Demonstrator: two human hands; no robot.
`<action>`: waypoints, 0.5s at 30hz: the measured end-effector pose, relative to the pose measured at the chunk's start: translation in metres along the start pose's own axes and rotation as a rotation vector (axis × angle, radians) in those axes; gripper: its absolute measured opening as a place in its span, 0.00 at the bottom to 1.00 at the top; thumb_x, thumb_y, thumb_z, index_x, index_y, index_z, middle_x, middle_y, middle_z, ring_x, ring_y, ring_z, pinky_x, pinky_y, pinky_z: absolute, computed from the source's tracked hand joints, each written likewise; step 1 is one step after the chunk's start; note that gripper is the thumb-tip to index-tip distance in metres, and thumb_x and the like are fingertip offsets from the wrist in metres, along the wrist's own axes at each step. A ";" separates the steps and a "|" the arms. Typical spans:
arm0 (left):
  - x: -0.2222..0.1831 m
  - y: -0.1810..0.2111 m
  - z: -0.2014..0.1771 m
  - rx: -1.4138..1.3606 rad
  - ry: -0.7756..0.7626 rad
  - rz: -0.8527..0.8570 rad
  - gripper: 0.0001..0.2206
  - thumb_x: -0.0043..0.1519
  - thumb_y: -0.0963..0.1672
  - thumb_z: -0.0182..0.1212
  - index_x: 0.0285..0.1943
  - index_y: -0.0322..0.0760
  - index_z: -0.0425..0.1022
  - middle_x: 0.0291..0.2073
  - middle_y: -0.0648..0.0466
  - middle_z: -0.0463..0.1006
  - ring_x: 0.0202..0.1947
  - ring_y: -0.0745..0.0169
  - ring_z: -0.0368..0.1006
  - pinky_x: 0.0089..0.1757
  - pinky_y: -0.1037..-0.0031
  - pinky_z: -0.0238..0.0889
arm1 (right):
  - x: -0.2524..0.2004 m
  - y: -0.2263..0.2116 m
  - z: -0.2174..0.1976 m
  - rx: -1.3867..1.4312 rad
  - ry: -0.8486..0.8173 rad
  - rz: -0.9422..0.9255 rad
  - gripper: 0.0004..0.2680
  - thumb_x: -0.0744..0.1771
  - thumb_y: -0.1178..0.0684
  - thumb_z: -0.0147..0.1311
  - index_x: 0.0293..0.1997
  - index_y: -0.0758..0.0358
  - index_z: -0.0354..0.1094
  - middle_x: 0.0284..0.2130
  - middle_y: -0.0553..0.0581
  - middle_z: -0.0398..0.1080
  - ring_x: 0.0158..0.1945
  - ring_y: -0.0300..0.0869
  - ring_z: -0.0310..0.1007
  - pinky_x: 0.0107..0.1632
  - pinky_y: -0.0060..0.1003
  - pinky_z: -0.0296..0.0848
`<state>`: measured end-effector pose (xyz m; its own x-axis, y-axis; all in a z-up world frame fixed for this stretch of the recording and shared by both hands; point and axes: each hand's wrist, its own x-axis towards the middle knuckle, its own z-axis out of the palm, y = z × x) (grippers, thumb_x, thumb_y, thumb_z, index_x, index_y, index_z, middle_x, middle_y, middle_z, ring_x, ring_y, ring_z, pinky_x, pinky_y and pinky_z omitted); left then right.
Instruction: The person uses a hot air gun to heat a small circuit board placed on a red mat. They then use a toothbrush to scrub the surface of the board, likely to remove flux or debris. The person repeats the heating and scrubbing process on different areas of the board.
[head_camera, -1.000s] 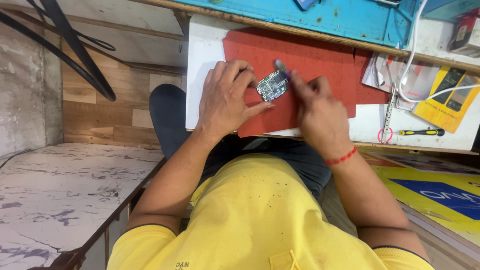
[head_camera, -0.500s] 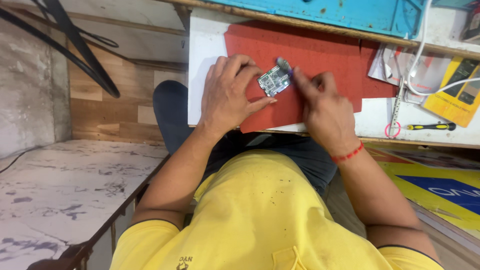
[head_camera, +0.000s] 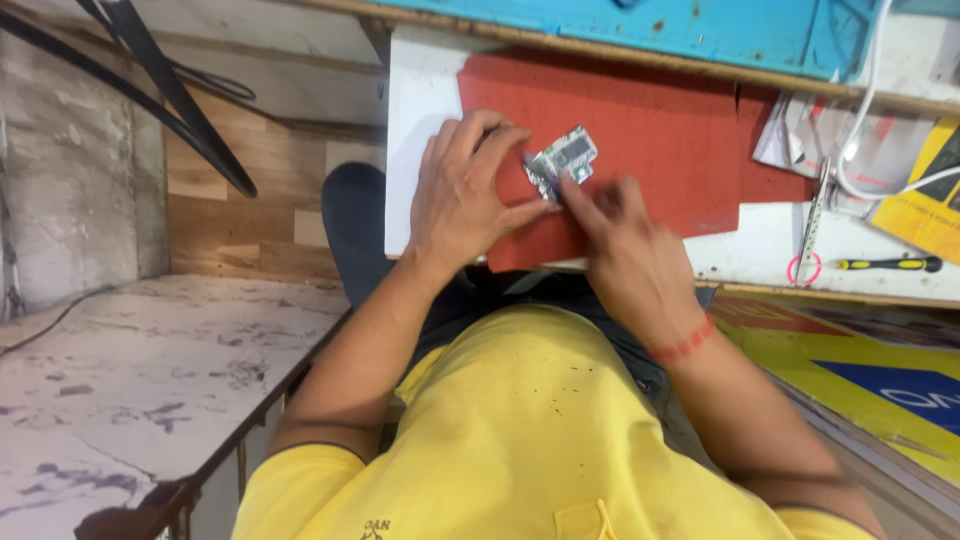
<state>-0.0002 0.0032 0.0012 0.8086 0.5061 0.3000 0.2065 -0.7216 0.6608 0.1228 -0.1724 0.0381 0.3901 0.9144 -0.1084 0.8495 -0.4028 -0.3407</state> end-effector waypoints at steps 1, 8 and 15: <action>0.002 -0.001 -0.002 0.004 -0.001 0.010 0.33 0.43 0.52 0.84 0.54 0.37 0.75 0.50 0.53 0.71 0.48 0.52 0.67 0.49 0.60 0.61 | -0.007 -0.003 -0.004 -0.017 -0.017 0.053 0.24 0.64 0.64 0.45 0.68 0.50 0.65 0.45 0.64 0.67 0.31 0.59 0.75 0.32 0.53 0.74; -0.003 -0.001 0.006 0.037 -0.012 0.008 0.32 0.43 0.51 0.84 0.55 0.39 0.76 0.50 0.55 0.71 0.49 0.52 0.67 0.50 0.61 0.61 | 0.004 0.005 0.004 -0.031 0.061 -0.032 0.21 0.65 0.63 0.47 0.67 0.53 0.67 0.46 0.62 0.67 0.30 0.57 0.74 0.30 0.50 0.73; 0.002 0.000 -0.002 0.038 -0.037 0.048 0.26 0.46 0.52 0.84 0.48 0.40 0.79 0.49 0.56 0.71 0.49 0.53 0.66 0.48 0.62 0.60 | 0.002 0.029 -0.007 -0.094 0.167 -0.003 0.21 0.66 0.63 0.48 0.69 0.51 0.69 0.44 0.58 0.69 0.30 0.54 0.74 0.31 0.48 0.74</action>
<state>0.0003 0.0055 0.0036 0.8380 0.4529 0.3044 0.1871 -0.7625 0.6193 0.1503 -0.1828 0.0347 0.4343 0.8993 0.0520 0.8773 -0.4091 -0.2510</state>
